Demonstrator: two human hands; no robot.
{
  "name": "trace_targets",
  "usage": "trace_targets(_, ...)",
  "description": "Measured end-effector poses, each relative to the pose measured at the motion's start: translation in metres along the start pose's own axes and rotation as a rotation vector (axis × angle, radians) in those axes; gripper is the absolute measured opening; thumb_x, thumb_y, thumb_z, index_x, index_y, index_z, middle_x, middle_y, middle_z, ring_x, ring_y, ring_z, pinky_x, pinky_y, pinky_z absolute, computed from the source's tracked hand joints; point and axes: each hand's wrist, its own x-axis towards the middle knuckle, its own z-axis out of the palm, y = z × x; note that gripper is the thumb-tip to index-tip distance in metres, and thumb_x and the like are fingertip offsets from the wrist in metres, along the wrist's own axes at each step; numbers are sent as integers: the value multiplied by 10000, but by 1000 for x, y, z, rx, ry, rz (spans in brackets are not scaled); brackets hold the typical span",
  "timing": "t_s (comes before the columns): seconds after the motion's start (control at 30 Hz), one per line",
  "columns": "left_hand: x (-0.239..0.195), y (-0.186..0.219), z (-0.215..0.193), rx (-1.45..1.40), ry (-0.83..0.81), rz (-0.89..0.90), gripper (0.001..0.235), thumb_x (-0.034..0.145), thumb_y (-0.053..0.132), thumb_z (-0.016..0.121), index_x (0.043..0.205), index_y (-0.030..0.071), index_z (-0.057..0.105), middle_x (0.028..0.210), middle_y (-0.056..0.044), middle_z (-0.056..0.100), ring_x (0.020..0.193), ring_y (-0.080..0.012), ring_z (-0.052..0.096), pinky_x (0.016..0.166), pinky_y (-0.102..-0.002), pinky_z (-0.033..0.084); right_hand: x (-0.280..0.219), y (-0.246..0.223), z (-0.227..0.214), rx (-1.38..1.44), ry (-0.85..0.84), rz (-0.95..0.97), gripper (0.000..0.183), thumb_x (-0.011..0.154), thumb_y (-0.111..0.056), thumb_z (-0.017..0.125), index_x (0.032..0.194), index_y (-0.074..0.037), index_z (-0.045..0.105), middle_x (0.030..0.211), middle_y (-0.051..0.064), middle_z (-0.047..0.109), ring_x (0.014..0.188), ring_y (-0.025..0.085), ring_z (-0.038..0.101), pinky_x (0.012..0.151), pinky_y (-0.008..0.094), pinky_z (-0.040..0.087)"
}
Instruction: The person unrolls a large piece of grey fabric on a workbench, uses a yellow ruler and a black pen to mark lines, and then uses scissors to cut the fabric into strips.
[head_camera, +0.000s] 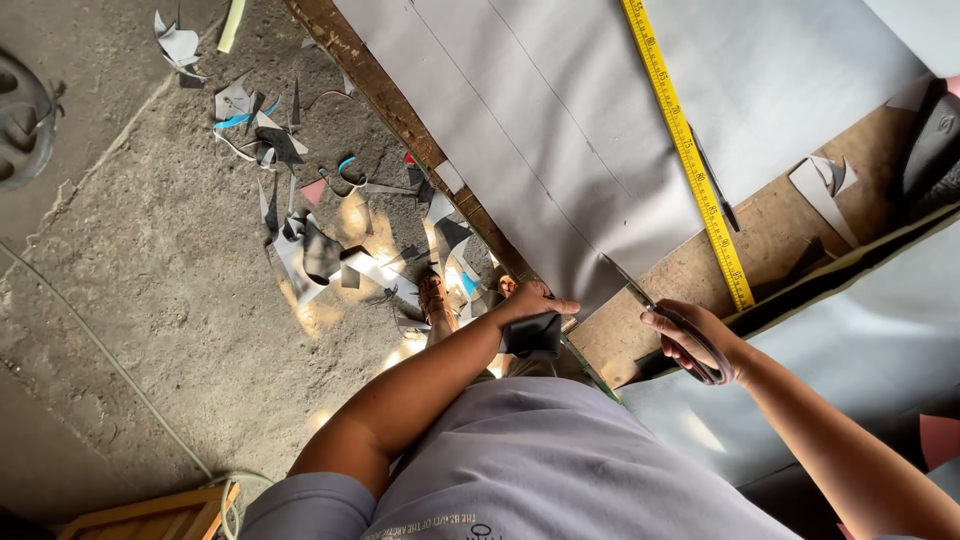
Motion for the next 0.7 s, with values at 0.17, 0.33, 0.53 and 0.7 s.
trace_targets(0.17,0,9,8,104,37,3,449,579,307,993,575,108,590,498,-42,561,471,-127,507,506,-184,357,10,-8,4,40,20,1,458,939,-478,707,931,-23,655,610,170,592,474,235,560,413,338,498)
trace_targets(0.33,-21,38,11,161,18,14,513,567,388,1000,527,135,556,500,-20,552,502,-119,516,552,-187,359,26,-42,10,-56,12,-88,460,968,-496,657,1046,-44,628,696,171,619,536,238,609,478,348,526)
trace_targets(0.53,-61,69,9,107,-80,38,415,622,393,996,580,148,663,553,8,640,523,-77,518,571,-160,370,13,-76,16,-39,3,-103,473,976,-468,645,1023,3,634,669,162,561,545,240,566,440,312,460)
trace_targets(0.7,-47,62,8,202,-123,78,397,659,443,954,610,169,670,567,21,617,576,-85,549,594,-175,403,23,-103,26,-10,42,-164,490,959,-484,685,1029,-1,628,707,182,540,635,268,591,463,326,501)
